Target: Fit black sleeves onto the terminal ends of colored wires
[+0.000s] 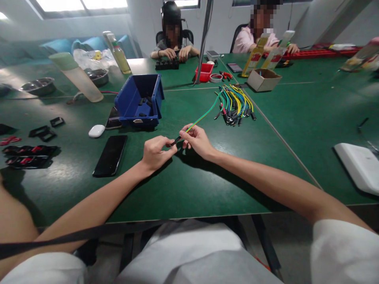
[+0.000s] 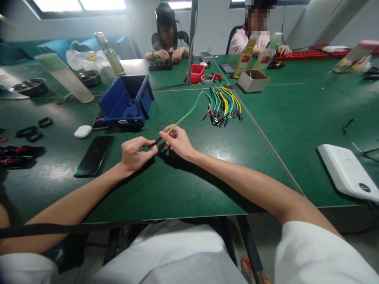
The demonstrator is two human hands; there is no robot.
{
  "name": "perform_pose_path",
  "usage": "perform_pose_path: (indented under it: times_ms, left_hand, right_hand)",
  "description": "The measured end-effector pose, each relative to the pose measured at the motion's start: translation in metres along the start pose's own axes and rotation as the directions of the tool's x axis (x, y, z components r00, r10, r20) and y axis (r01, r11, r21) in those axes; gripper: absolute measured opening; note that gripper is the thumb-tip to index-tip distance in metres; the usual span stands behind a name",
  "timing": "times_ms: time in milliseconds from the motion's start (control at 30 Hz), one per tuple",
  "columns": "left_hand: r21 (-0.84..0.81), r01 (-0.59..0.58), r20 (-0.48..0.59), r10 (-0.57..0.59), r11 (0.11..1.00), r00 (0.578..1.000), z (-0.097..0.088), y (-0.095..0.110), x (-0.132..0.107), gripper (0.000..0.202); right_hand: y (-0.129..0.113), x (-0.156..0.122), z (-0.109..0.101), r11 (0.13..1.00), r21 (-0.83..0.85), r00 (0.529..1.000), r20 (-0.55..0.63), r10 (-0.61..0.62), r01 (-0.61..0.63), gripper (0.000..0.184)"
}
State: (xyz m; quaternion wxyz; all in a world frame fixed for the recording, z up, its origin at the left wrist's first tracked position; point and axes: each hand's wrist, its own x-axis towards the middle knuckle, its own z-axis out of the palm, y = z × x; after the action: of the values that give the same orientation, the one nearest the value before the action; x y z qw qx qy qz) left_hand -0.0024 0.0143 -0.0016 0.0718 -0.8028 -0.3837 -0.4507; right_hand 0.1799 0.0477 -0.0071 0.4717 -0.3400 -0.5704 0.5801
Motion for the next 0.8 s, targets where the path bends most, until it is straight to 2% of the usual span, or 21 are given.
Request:
perform_pose_path:
  times_ms: [167,333,500,600,667,800]
  left_hand:
    - [0.099,-0.158,-0.004,0.159,0.982,0.987,-0.001,-0.003,0.001,0.006]
    - [0.071,-0.179,0.011,0.179,0.981,0.984,-0.001,-0.004,0.000,0.004]
    - [-0.018,-0.046,0.084,0.047,0.999,0.995,0.002,-0.003,-0.001,0.012]
    - [-0.114,0.060,0.165,-0.041,0.992,0.985,0.003,-0.002,0.000,0.020]
    - [-0.192,0.175,0.239,-0.127,0.966,0.963,0.003,-0.003,0.001,0.020]
    - [-0.316,0.418,0.364,-0.298,0.852,0.882,0.004,-0.007,0.003,0.019]
  right_hand:
    - [-0.005,-0.004,0.007,0.999,0.018,0.999,-0.010,0.050,-0.050,0.051]
    - [-0.010,-0.004,0.009,0.996,0.011,0.994,-0.063,0.094,-0.093,0.069]
    - [-0.010,0.004,0.002,0.999,-0.014,0.996,-0.075,0.051,-0.052,0.077]
    - [-0.007,0.010,-0.004,0.999,-0.045,0.997,-0.078,-0.009,0.005,0.077]
    - [-0.005,0.012,-0.007,0.996,-0.085,0.997,-0.069,-0.042,0.036,0.075]
    - [0.002,0.010,-0.010,0.981,-0.183,0.997,-0.039,-0.070,0.062,0.075]
